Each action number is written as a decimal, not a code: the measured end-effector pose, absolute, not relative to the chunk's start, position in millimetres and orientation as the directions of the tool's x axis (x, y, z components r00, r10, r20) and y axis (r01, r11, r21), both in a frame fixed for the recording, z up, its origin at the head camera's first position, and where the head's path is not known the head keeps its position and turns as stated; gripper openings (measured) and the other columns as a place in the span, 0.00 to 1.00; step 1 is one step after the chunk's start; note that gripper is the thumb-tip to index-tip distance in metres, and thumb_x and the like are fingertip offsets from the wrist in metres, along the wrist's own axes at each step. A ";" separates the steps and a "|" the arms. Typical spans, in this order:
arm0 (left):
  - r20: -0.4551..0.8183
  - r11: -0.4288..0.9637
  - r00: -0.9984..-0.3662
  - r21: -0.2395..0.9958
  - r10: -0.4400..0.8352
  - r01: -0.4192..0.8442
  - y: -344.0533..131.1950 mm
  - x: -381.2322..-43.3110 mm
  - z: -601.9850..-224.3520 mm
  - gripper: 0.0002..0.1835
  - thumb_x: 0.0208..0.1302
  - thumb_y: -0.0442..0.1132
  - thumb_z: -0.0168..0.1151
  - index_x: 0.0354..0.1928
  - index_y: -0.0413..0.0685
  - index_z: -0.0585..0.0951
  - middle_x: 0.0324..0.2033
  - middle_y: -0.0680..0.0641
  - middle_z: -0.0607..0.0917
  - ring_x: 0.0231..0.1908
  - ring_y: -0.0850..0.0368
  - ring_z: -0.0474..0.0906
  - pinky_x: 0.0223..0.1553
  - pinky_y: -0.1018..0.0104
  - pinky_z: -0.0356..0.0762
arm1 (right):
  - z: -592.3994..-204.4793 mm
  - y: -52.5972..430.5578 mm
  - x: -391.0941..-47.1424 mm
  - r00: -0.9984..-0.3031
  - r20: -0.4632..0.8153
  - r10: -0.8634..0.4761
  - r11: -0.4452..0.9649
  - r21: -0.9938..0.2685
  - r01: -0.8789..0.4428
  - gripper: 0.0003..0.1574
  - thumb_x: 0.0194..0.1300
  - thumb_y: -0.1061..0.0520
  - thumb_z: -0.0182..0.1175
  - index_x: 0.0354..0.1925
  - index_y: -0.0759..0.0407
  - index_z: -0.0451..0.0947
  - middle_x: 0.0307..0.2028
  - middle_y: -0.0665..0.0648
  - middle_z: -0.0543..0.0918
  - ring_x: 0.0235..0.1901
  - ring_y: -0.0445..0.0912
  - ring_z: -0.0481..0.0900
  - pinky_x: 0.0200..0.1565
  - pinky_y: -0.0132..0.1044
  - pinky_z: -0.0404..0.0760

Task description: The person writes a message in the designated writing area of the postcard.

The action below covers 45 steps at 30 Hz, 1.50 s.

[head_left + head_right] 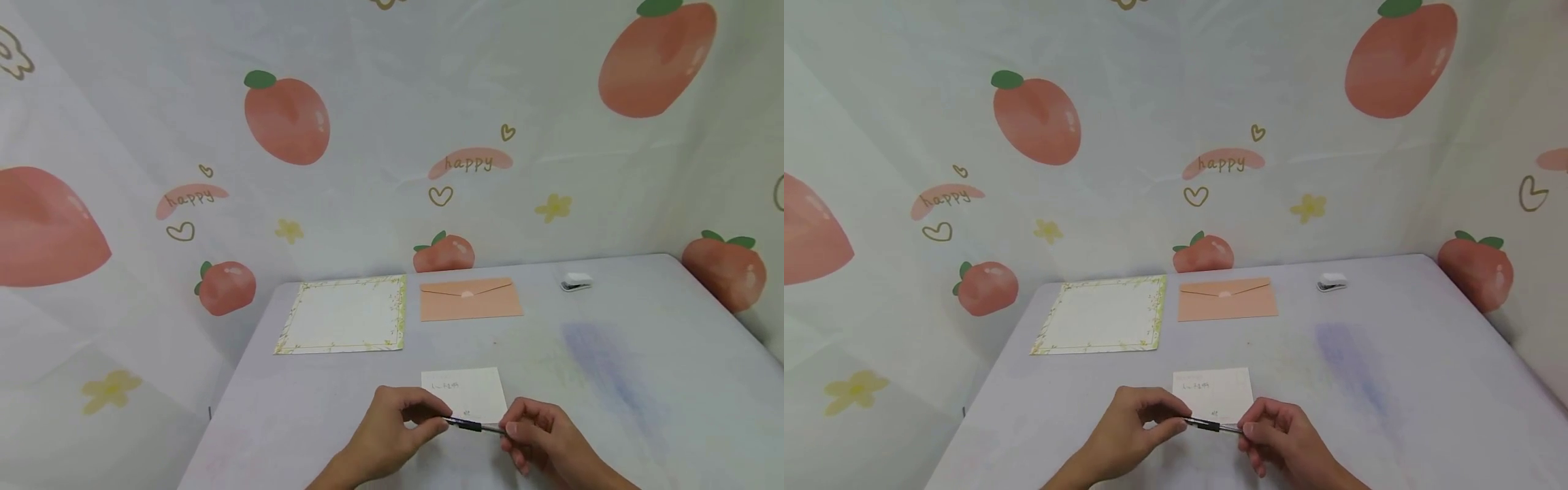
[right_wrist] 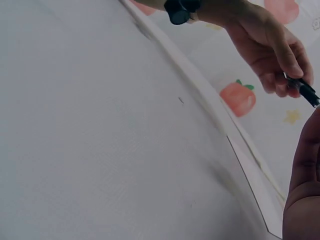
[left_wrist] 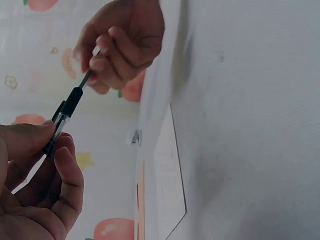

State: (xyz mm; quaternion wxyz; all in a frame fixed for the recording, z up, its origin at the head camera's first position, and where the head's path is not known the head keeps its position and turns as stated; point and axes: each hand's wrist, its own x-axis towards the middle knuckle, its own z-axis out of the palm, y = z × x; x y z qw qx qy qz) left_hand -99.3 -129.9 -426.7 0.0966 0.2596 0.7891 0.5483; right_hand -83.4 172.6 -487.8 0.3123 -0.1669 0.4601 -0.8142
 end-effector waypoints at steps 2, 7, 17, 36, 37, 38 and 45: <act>0.090 0.244 -0.862 0.940 0.499 0.240 -132.2 -103.7 -425.2 0.07 0.69 0.34 0.76 0.46 0.42 0.92 0.40 0.49 0.95 0.37 0.69 0.88 0.41 0.72 0.89 | -489.5 171.5 -81.8 -0.738 0.010 -0.674 -0.398 -0.847 0.351 0.22 0.86 0.66 0.45 0.51 0.53 0.86 0.42 0.49 0.92 0.32 0.37 0.87 0.39 0.29 0.89; 0.007 0.163 -0.878 0.982 0.479 0.097 -132.4 -115.3 -423.7 0.11 0.70 0.34 0.75 0.49 0.35 0.91 0.43 0.42 0.94 0.39 0.62 0.90 0.43 0.72 0.90 | -494.5 164.4 -77.1 -0.726 0.074 -0.684 -0.426 -0.848 0.314 0.23 0.85 0.68 0.44 0.57 0.53 0.84 0.44 0.50 0.94 0.34 0.37 0.89 0.40 0.29 0.90; 0.012 0.050 -0.873 0.998 0.488 0.042 -119.0 -137.5 -421.1 0.12 0.73 0.34 0.72 0.54 0.35 0.89 0.46 0.34 0.92 0.37 0.62 0.90 0.48 0.66 0.91 | -494.4 144.4 -74.2 -0.704 0.154 -0.693 -0.464 -0.843 0.273 0.20 0.84 0.70 0.45 0.59 0.61 0.81 0.46 0.55 0.94 0.42 0.41 0.92 0.50 0.34 0.92; 0.110 0.074 -0.875 0.984 0.472 0.163 -100.5 -143.0 -429.7 0.15 0.72 0.34 0.72 0.58 0.38 0.89 0.48 0.35 0.93 0.41 0.65 0.92 0.50 0.69 0.91 | -488.3 137.9 -77.1 -0.770 0.129 -0.625 -0.337 -0.934 0.117 0.15 0.83 0.68 0.52 0.52 0.86 0.71 0.34 0.46 0.91 0.32 0.36 0.87 0.41 0.35 0.92; 0.127 0.084 -0.870 0.978 0.476 0.189 -102.2 -143.0 -429.3 0.16 0.72 0.34 0.73 0.59 0.39 0.89 0.49 0.36 0.93 0.43 0.63 0.92 0.52 0.69 0.91 | -486.4 139.4 -77.7 -0.773 0.123 -0.622 -0.322 -0.941 0.109 0.15 0.83 0.68 0.52 0.52 0.85 0.72 0.34 0.46 0.91 0.31 0.36 0.87 0.41 0.35 0.92; 0.146 0.090 -0.864 0.973 0.481 0.214 -104.2 -143.1 -428.7 0.16 0.72 0.34 0.73 0.59 0.39 0.89 0.50 0.36 0.93 0.45 0.60 0.93 0.53 0.68 0.91 | -484.7 141.2 -78.5 -0.777 0.118 -0.618 -0.304 -0.948 0.097 0.14 0.82 0.68 0.52 0.51 0.85 0.72 0.33 0.46 0.91 0.31 0.36 0.87 0.41 0.36 0.92; 0.227 0.102 -0.809 0.938 0.542 0.331 -128.8 -141.8 -423.1 0.22 0.70 0.32 0.75 0.64 0.36 0.86 0.56 0.37 0.92 0.53 0.52 0.93 0.58 0.60 0.90 | -474.0 158.5 -87.3 -0.803 0.070 -0.592 -0.195 -0.979 0.058 0.18 0.84 0.66 0.54 0.52 0.87 0.74 0.34 0.46 0.91 0.30 0.38 0.88 0.40 0.41 0.94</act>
